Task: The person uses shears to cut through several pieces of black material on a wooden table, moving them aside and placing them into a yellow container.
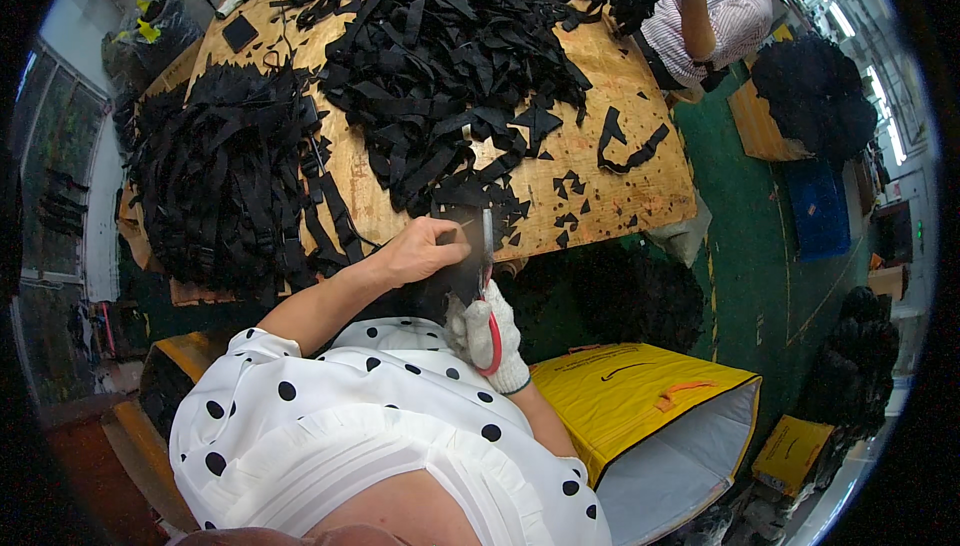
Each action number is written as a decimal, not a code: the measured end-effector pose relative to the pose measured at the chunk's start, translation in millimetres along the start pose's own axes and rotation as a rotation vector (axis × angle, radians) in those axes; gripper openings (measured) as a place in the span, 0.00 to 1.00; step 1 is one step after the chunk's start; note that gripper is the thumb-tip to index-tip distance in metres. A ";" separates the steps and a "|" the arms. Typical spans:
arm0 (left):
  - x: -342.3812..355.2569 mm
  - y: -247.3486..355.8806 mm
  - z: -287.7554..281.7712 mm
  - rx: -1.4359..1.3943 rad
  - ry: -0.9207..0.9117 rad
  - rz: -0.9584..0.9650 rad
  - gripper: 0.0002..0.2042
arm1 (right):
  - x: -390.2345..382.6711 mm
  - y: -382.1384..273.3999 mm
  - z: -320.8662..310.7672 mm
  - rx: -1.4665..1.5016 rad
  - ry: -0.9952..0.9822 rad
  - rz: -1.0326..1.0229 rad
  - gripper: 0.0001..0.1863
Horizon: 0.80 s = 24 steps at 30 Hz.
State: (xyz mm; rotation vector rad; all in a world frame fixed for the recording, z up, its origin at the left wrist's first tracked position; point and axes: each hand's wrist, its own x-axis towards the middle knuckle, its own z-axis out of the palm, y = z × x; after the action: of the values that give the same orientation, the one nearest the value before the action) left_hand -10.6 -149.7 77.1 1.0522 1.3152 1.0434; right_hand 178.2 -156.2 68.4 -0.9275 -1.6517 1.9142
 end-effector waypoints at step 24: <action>-66.4 87.9 -117.6 -0.683 0.399 0.784 0.04 | 4.3 16.3 -12.0 0.511 0.107 -0.001 0.23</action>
State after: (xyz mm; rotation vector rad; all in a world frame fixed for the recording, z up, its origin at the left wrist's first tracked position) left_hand -127.0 -195.6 178.6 0.8399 0.6955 2.1909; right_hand 185.5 -148.1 50.9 -0.7952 -1.0221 2.0978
